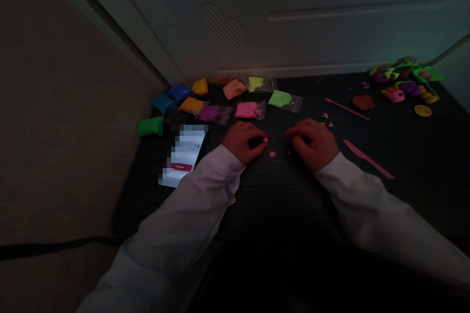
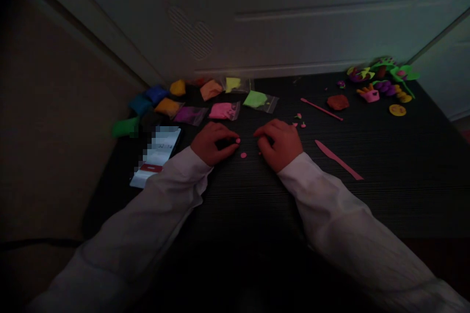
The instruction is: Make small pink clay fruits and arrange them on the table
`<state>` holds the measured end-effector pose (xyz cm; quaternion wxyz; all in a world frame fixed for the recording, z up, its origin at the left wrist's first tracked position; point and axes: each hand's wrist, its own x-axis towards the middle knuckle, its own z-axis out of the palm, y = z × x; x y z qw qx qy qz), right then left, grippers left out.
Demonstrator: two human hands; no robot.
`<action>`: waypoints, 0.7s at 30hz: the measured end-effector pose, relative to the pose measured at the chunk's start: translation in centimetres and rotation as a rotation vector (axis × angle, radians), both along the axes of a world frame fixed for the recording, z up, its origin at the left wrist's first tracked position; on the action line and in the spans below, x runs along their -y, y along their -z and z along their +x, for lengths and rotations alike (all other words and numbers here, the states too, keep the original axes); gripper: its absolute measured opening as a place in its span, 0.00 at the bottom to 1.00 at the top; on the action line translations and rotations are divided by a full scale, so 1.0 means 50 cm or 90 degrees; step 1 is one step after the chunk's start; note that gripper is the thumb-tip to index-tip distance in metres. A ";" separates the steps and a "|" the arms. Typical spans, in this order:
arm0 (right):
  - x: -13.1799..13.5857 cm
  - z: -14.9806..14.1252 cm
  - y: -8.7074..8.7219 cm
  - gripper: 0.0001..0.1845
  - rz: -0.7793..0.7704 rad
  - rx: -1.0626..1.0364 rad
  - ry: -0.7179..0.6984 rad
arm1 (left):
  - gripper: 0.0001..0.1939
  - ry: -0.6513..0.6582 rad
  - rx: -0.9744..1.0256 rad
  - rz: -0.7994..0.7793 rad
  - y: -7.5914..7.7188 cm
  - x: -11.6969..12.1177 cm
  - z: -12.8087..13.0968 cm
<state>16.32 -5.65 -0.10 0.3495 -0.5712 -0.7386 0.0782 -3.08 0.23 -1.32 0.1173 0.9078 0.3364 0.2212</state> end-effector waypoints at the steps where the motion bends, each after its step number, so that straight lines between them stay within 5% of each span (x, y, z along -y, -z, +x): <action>1: 0.000 0.000 0.000 0.10 0.001 -0.001 0.000 | 0.11 0.003 0.002 0.005 0.000 0.000 -0.001; 21: -0.001 -0.001 0.000 0.10 0.000 -0.001 -0.002 | 0.13 0.042 -0.053 0.104 0.001 0.001 -0.010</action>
